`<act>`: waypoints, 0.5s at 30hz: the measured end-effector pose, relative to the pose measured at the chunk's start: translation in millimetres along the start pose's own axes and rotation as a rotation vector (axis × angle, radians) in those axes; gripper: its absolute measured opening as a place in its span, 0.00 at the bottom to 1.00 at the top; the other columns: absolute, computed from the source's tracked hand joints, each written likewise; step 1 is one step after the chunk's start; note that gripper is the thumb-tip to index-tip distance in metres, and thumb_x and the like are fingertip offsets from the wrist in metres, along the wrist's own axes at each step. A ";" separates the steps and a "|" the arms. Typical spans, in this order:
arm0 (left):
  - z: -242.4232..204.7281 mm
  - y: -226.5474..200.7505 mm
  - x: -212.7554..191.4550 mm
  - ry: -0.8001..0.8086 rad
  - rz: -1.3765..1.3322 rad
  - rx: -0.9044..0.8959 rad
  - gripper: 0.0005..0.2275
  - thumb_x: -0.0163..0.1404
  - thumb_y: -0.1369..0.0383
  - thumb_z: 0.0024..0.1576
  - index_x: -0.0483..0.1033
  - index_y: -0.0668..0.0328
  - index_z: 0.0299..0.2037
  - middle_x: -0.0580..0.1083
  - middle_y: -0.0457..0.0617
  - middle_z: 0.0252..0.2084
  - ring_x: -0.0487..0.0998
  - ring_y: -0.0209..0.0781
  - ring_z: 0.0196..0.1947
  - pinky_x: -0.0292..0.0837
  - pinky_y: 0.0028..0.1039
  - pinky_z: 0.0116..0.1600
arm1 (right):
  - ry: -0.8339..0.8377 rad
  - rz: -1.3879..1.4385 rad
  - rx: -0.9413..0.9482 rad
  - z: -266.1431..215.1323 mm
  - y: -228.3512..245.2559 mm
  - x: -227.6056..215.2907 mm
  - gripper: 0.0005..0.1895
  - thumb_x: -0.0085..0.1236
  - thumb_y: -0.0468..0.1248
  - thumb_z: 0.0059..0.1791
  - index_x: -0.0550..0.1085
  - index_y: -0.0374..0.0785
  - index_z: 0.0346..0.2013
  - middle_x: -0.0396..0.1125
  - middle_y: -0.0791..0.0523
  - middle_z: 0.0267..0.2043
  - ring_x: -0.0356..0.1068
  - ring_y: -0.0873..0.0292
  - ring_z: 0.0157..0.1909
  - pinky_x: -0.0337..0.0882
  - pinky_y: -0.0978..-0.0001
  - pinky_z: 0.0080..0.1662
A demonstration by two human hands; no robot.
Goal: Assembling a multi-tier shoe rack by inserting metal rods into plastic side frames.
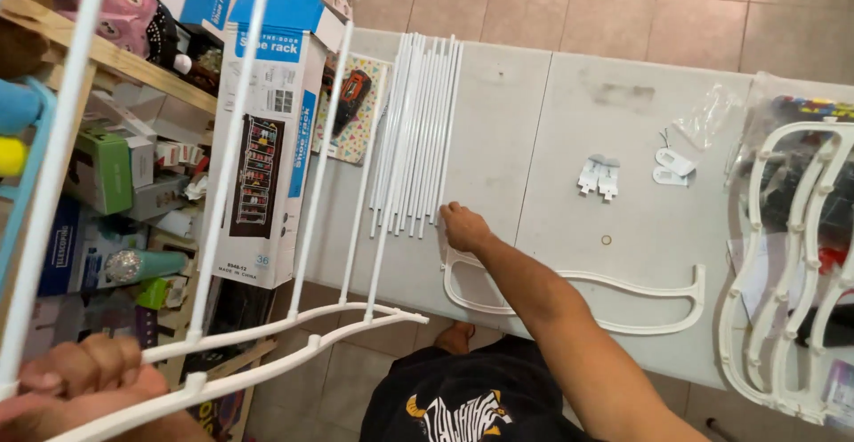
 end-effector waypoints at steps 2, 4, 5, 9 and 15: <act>-2.8 -4.4 -9.0 -0.038 0.083 -0.016 0.18 0.37 0.38 0.68 0.51 0.36 0.38 0.43 0.36 0.22 0.38 0.29 0.19 0.37 0.26 0.28 | 0.000 -0.078 -0.028 12.8 0.8 6.0 0.27 0.45 0.31 0.53 0.57 0.41 0.68 0.57 0.47 0.66 0.65 0.44 0.56 0.74 0.50 0.50; -1.5 -25.4 -10.9 -0.071 0.170 -0.041 0.16 0.30 0.47 0.74 0.46 0.38 0.37 0.41 0.39 0.24 0.36 0.32 0.22 0.35 0.29 0.35 | 0.007 -0.150 -0.052 12.6 2.2 18.6 0.32 0.44 0.30 0.53 0.52 0.44 0.71 0.55 0.47 0.66 0.65 0.43 0.55 0.74 0.50 0.50; 3.9 -39.5 0.9 0.127 0.319 0.030 0.07 0.29 0.69 0.60 0.42 0.42 0.37 0.39 0.41 0.29 0.35 0.37 0.26 0.34 0.34 0.36 | -0.005 -0.195 -0.044 15.0 0.5 18.0 0.29 0.44 0.30 0.53 0.55 0.43 0.69 0.57 0.46 0.62 0.65 0.44 0.52 0.74 0.51 0.48; 12.1 -16.0 -9.3 0.051 0.205 -0.053 0.12 0.25 0.55 0.75 0.43 0.37 0.37 0.39 0.38 0.25 0.35 0.33 0.24 0.34 0.29 0.35 | -0.037 -0.308 0.078 19.2 -13.0 20.8 0.14 0.38 0.40 0.59 0.68 0.38 0.55 0.68 0.48 0.50 0.68 0.49 0.47 0.73 0.55 0.45; 29.6 9.5 2.8 0.112 -0.025 -0.120 0.25 0.43 0.31 0.63 0.50 0.34 0.35 0.41 0.35 0.22 0.39 0.28 0.19 0.39 0.20 0.27 | -0.158 0.169 0.481 26.9 -53.5 11.6 0.23 0.36 0.28 0.54 0.54 0.36 0.65 0.72 0.47 0.42 0.74 0.44 0.42 0.77 0.52 0.39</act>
Point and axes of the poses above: each hand's wrist, its own z-axis towards the middle knuckle, its own x-axis out of the palm, y = z × x, the point moved 2 cm from there along z, towards the middle knuckle
